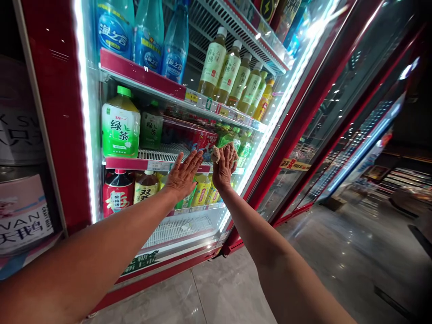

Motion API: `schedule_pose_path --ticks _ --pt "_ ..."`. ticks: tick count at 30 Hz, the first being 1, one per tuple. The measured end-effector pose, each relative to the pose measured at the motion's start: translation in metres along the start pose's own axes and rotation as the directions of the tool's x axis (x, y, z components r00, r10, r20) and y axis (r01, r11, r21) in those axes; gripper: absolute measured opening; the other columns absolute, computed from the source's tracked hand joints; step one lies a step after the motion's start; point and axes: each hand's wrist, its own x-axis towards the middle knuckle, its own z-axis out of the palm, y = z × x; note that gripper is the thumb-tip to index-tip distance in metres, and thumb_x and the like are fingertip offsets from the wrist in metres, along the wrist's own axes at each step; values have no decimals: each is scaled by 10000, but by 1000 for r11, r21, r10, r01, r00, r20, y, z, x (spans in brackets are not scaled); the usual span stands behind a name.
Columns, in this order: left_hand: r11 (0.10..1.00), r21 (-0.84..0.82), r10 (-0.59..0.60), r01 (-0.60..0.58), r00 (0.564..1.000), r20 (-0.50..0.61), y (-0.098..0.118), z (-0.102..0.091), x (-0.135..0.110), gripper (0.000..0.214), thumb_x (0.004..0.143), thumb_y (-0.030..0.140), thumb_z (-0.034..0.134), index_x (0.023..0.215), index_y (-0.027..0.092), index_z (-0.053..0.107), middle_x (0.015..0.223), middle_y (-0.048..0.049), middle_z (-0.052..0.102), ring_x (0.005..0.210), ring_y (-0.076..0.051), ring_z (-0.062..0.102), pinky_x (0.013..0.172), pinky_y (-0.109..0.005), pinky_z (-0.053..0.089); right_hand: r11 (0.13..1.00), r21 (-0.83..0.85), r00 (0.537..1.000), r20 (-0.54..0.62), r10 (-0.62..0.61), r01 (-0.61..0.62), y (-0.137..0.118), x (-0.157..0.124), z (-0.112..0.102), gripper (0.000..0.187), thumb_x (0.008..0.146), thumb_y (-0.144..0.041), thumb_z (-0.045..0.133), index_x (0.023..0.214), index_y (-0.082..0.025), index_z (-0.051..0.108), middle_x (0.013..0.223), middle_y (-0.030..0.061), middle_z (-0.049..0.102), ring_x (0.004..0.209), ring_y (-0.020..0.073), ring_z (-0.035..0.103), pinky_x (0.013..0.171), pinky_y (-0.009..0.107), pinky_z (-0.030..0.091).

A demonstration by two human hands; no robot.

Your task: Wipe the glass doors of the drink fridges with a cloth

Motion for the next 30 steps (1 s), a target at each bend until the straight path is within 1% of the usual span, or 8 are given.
schedule_pose_path --ticks 4,6,12,15,19,23,26,30 --pt "1000 -13 -15 15 1000 -15 -2 -3 -4 944 951 360 546 1661 130 -33 1736 -70 -34 1599 -202 -177 1313 -507 -115 980 -46 972 144 -188 196 -2 -22 0 538 1053 -352 347 1584 -346 430 1739 33 278 1641 256 43 1283 617 16" --pt "1000 -25 -9 9 1000 -20 -4 -3 -6 927 965 368 524 1659 137 -46 1737 -74 -20 1608 -209 -146 1317 -516 -97 972 -55 959 186 -214 228 0 -25 -2 528 1050 -346 363 1571 -367 447 1731 23 300 1639 258 59 1281 623 6" --pt "999 -33 -2 1 1000 -26 -13 -7 -14 885 985 360 487 1661 180 -56 1739 -62 1 1611 -213 -120 1317 -527 -92 998 -3 997 26 -68 68 -16 3 -3 578 1069 -375 259 1643 -316 306 1763 42 190 1641 275 -53 1268 674 28" --pt "1000 -17 -25 25 999 -22 -15 -7 -16 909 975 389 542 1666 174 -9 1741 -58 -11 1604 -220 -160 1314 -523 -117 989 4 986 68 -150 150 -22 -9 0 560 1068 -372 293 1623 -335 352 1754 30 228 1644 265 -47 1278 651 3" --pt "999 -14 -35 35 999 -31 -22 -8 -20 990 949 418 611 1665 167 -25 1742 -71 -9 1591 -236 -190 1310 -531 -121 943 -10 924 207 -323 332 -14 -23 -3 506 1049 -340 387 1544 -384 484 1706 -6 358 1644 255 32 1286 616 -33" --pt "999 -26 -34 33 998 -49 -32 -13 -25 1016 955 424 605 1658 191 -90 1740 -68 -14 1583 -248 -198 1301 -563 -122 978 -38 977 59 -204 206 -17 8 -8 547 1058 -346 325 1599 -336 401 1734 20 291 1643 268 26 1274 649 -27" --pt "998 -40 -48 46 997 -58 -36 -17 -27 1016 962 413 588 1650 215 -133 1738 -60 -25 1588 -249 -181 1299 -578 -121 988 -38 988 -38 -148 147 -30 25 -6 567 1064 -359 282 1626 -327 348 1750 25 241 1644 283 1 1267 670 2" --pt "997 -51 -62 59 996 -56 -39 -20 -30 1015 961 410 582 1650 201 -134 1735 -71 -35 1593 -260 -166 1292 -594 -141 948 -51 945 119 -306 313 -36 1 -5 534 1055 -355 352 1583 -360 431 1731 10 301 1642 287 45 1274 654 -13"
